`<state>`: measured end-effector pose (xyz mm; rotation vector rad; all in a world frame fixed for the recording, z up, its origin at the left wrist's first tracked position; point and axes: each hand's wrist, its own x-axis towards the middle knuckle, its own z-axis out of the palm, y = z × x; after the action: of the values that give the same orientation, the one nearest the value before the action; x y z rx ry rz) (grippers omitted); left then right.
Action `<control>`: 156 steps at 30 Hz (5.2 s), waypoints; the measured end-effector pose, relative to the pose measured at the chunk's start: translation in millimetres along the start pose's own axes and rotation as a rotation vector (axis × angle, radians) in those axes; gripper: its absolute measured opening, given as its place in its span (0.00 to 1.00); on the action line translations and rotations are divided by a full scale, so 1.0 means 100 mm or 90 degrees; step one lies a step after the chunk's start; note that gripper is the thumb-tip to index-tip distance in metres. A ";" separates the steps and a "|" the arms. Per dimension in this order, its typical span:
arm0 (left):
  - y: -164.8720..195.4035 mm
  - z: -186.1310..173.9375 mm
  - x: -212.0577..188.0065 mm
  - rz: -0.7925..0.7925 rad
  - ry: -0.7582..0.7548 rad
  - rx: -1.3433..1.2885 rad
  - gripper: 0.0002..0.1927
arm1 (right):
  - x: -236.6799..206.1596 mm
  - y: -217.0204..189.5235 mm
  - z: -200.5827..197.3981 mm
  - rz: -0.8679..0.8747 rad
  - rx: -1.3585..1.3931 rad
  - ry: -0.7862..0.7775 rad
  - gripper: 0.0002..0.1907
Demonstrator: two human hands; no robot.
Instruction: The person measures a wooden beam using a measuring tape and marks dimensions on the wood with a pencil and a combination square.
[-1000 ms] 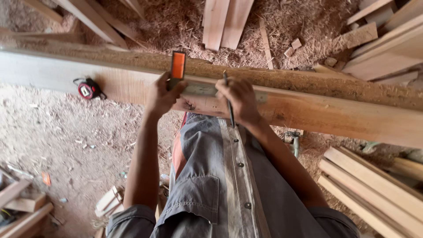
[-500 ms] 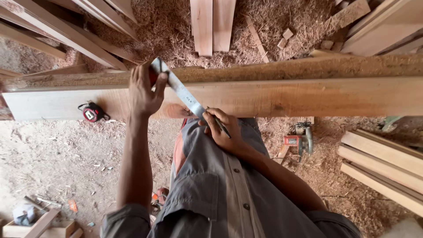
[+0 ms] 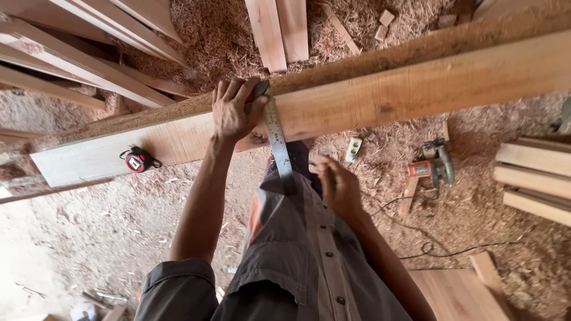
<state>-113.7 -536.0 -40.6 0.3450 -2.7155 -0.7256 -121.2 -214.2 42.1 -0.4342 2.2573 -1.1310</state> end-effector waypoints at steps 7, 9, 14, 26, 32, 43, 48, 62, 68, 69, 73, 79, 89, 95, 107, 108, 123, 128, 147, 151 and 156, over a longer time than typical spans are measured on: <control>0.06 -0.02 -0.08 0.010 0.016 0.004 0.25 | -0.13 0.26 0.00 -0.143 -0.060 0.188 0.12; 0.06 -0.03 -0.09 0.022 0.028 0.008 0.25 | -0.02 0.19 0.06 -0.224 0.014 0.224 0.12; 0.04 -0.05 -0.12 0.028 0.029 0.015 0.27 | 0.45 -0.10 0.34 -0.251 0.067 0.231 0.13; -0.07 -0.10 -0.11 0.040 0.073 0.009 0.28 | 0.94 -0.71 0.77 -0.373 -0.179 0.234 0.09; -0.07 -0.11 -0.12 0.037 0.062 -0.001 0.26 | 1.01 -0.67 0.76 -0.354 -0.165 0.216 0.09; -0.02 -0.08 -0.10 0.059 0.082 0.000 0.25 | 1.01 -0.49 0.77 -0.307 -0.130 0.229 0.08; 0.01 -0.05 -0.07 0.056 0.075 0.001 0.24 | 1.07 -0.51 0.78 -0.342 -0.082 0.274 0.10; 0.00 -0.04 -0.14 -0.016 0.136 0.014 0.18 | -0.14 0.44 -0.14 -0.257 -0.052 0.358 0.13; 0.06 -0.04 -0.11 -0.013 0.098 0.004 0.19 | -0.36 0.68 -0.15 -0.105 0.066 0.394 0.12; 0.07 -0.03 -0.10 -0.022 0.091 0.006 0.19 | -0.30 0.66 -0.09 -0.125 0.118 0.393 0.11; 0.11 -0.01 -0.13 -0.063 0.087 0.077 0.20 | 0.12 0.38 0.22 -0.257 0.092 0.291 0.09; 0.14 -0.08 -0.13 -0.104 0.118 0.059 0.21 | 0.91 -0.28 0.71 -0.358 -0.005 0.192 0.11; -0.01 -0.16 -0.19 -0.117 0.111 0.057 0.21 | 1.08 -0.40 0.92 -0.381 -0.006 0.173 0.10; -0.03 -0.14 -0.21 -0.115 0.105 0.037 0.21 | 1.11 -0.38 0.95 -0.362 -0.008 0.172 0.09; -0.08 -0.03 -0.17 -0.073 0.142 0.005 0.21 | 1.16 -0.29 0.86 -0.341 0.027 0.173 0.12; -0.07 -0.03 -0.17 -0.071 0.144 0.001 0.21 | 1.15 -0.29 0.80 -0.267 0.075 0.160 0.13; -0.09 0.07 -0.15 -0.068 0.132 0.008 0.21 | 1.28 0.31 -0.11 -0.226 0.093 0.364 0.12; -0.09 0.07 -0.16 -0.064 0.133 0.013 0.21 | 1.31 0.31 -0.13 -0.228 0.053 0.346 0.13; 0.08 -0.07 -0.13 -0.005 0.121 -0.011 0.19 | 1.13 0.31 -0.29 -0.166 0.309 0.320 0.12; 0.23 -0.01 -0.07 0.008 0.074 0.002 0.21 | 0.84 0.41 -0.37 -0.137 0.367 0.392 0.11; 0.70 0.49 0.18 -0.025 0.034 0.004 0.23 | 0.56 0.53 -0.46 -0.124 0.391 0.412 0.10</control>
<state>-158.4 -461.3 -40.7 0.4154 -2.6679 -0.7082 -195.0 -183.7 2.2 -0.0258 2.2190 -2.2216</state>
